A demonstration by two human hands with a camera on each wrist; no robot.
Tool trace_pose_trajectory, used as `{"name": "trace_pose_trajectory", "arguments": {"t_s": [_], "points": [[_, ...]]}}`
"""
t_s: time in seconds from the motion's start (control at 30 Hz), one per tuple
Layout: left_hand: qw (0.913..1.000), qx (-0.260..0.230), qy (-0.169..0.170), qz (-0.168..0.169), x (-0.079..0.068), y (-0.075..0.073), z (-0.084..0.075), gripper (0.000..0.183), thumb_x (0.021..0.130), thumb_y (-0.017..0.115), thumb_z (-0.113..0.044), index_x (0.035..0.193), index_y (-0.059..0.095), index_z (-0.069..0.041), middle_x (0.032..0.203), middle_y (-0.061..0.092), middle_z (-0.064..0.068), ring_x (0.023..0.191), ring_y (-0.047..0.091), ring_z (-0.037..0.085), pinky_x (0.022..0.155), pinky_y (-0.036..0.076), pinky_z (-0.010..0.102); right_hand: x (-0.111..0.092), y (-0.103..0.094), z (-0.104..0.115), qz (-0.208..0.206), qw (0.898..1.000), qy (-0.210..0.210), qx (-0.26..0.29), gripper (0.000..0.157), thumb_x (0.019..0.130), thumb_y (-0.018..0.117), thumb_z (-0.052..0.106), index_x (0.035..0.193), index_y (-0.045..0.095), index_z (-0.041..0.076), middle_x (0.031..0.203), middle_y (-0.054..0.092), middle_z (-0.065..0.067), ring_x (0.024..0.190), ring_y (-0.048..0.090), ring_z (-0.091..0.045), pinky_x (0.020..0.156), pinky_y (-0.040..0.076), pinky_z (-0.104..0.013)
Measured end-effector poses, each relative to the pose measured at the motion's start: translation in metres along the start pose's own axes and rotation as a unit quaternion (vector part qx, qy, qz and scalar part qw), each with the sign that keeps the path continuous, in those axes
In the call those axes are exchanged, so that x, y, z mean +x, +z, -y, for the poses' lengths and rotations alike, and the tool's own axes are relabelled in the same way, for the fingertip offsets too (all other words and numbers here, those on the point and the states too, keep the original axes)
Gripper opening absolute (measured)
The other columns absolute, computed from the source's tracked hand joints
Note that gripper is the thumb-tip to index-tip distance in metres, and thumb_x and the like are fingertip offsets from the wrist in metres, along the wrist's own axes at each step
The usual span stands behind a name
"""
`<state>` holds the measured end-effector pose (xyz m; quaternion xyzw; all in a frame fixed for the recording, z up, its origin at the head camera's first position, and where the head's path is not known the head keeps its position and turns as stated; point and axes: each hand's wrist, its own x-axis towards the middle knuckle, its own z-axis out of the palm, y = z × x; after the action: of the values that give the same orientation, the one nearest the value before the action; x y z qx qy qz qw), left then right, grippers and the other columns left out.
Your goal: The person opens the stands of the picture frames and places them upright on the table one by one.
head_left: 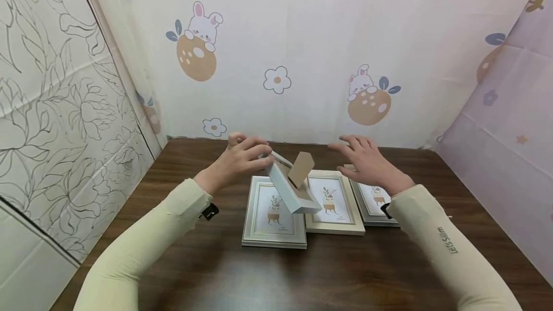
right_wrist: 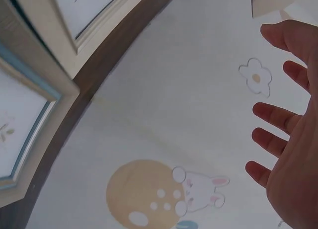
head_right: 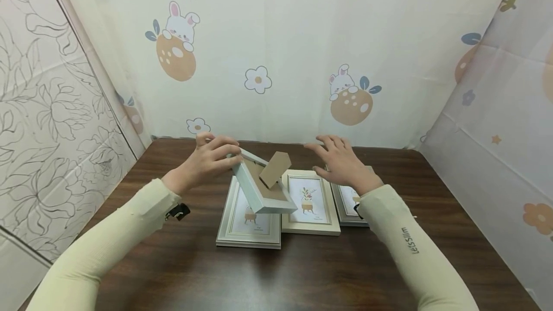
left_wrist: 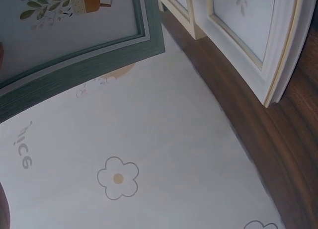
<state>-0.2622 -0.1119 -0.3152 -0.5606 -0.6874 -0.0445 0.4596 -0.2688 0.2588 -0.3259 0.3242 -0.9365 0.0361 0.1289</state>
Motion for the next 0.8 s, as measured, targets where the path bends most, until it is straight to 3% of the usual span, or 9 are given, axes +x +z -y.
{"name": "trace_pose_trajectory", "arguments": {"t_s": [0.43,0.8], "points": [[0.9999,-0.002,-0.012,-0.007,0.001,-0.003,0.002,0.047,0.071,0.089,-0.013,0.109,0.062,-0.018,0.108,0.064,0.002,0.105,0.056,0.023,0.083,0.025,0.050,-0.040,0.002,-0.028,0.006,0.999,0.042,-0.014,0.061,0.090,0.070,0.019,0.144,0.044,0.011,0.143,0.038,-0.024,0.129,0.032,-0.049,0.101,0.021,-0.067],[0.9993,-0.014,-0.031,-0.014,0.002,-0.003,0.003,0.050,0.071,0.090,-0.010,0.112,0.063,-0.018,0.107,0.066,0.002,0.104,0.058,0.024,0.084,0.026,0.052,-0.049,0.005,-0.033,-0.002,0.999,0.053,-0.009,0.063,0.090,0.071,0.023,0.145,0.041,0.011,0.142,0.035,-0.025,0.128,0.031,-0.049,0.097,0.022,-0.068]]}}
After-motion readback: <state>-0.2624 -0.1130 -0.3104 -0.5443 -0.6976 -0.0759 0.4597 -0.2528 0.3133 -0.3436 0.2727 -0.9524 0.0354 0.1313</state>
